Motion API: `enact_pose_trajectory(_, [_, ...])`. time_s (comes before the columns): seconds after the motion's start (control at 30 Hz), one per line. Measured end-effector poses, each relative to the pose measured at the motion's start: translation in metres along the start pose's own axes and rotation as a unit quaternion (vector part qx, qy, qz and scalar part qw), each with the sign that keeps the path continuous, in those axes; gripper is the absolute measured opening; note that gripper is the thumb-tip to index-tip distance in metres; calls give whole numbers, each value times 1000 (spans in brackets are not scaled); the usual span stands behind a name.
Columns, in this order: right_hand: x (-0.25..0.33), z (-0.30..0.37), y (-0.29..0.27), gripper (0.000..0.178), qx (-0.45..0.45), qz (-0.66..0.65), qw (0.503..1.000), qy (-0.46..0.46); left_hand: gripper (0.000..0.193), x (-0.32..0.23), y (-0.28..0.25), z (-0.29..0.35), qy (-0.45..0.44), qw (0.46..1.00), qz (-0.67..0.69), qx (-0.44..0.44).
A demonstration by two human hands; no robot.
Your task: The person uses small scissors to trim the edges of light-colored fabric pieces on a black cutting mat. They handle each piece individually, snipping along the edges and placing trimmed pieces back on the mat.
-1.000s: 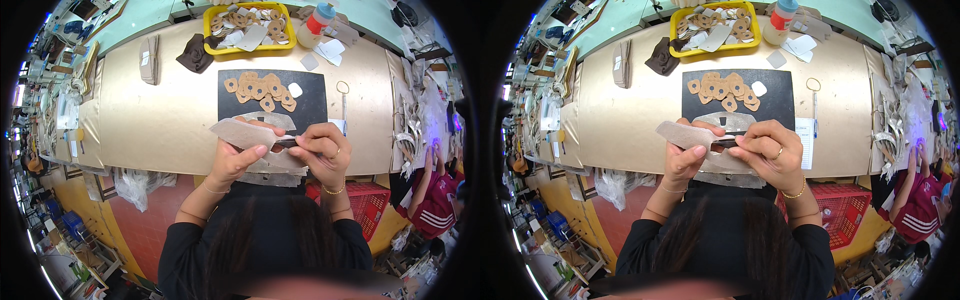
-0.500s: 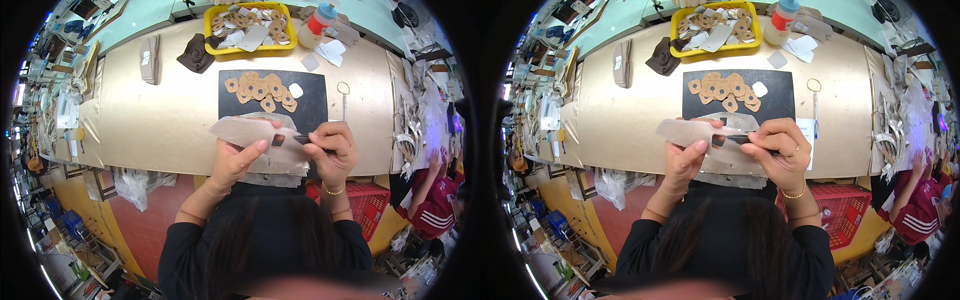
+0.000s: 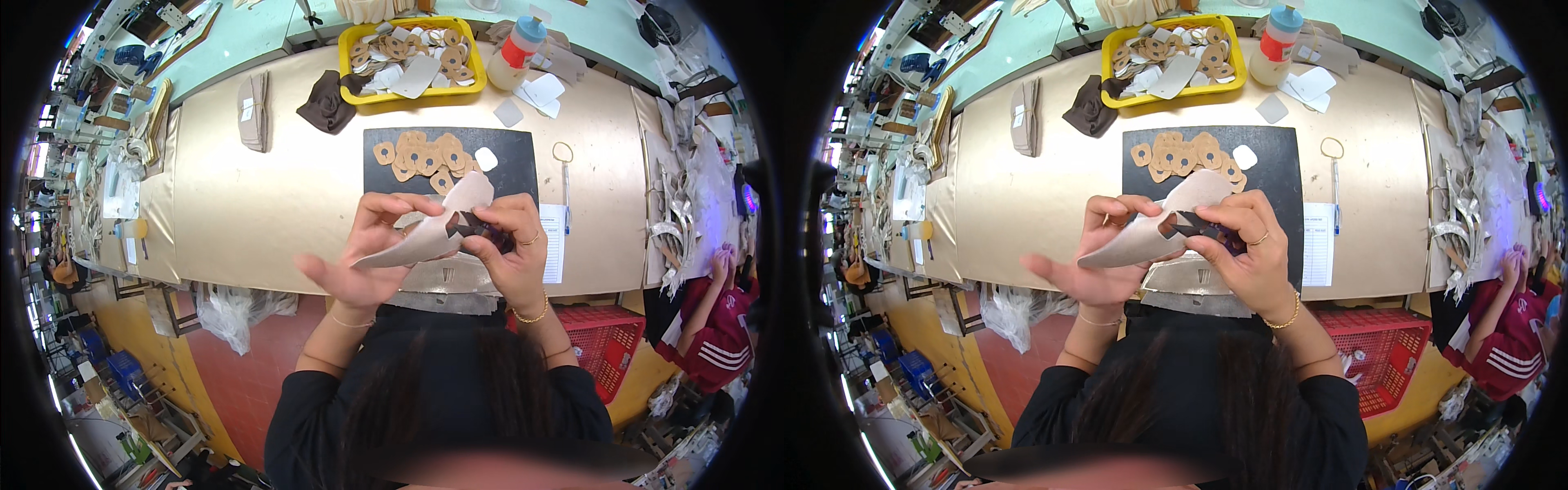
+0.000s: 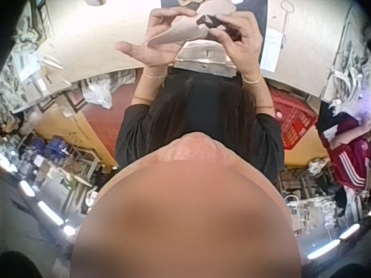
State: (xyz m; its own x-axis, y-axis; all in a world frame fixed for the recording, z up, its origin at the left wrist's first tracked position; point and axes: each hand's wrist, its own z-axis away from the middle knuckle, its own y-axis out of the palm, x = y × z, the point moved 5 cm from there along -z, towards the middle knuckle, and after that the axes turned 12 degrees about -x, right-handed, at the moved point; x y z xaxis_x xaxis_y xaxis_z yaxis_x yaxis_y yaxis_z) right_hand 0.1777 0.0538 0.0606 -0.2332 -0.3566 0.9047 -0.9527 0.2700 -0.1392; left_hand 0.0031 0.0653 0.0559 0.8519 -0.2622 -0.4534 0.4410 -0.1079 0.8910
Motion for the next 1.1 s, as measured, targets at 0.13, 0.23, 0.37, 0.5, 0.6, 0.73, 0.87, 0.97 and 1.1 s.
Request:
enact_pose_trajectory(0.13, [4,-7,-2,36,49,41,996,-70,73,-5,-7,-1,-51,998,-17,-28])
enact_pose_trajectory(0.23, [6,-10,2,36,75,66,988,-115,41,-4,-18,-2,-31,972,-197,-127])
enact_pose_trajectory(0.37, [5,-12,1,34,40,117,986,-110,33,5,-19,-3,-12,968,-200,-149])
enact_pose_trajectory(0.5, [2,-9,-3,32,4,111,990,-83,34,12,-25,-4,-30,957,-227,-176])
enact_pose_trajectory(0.6, [-1,-5,0,32,16,110,991,-81,37,14,-26,-1,-44,949,-254,-179])
enact_pose_trajectory(0.73, [-3,-3,2,32,4,114,989,-91,38,14,-21,2,-8,949,-272,-160])
enact_pose_trajectory(0.87, [-2,-5,0,31,2,121,986,-113,41,15,-19,0,0,949,-278,-147])
enact_pose_trajectory(0.97, [0,-6,-1,30,-3,120,985,-122,42,16,-19,1,-15,954,-258,-151])
enact_pose_trajectory(1.1, [2,-6,-3,29,-17,110,986,-123,44,18,-18,2,-24,956,-246,-155])
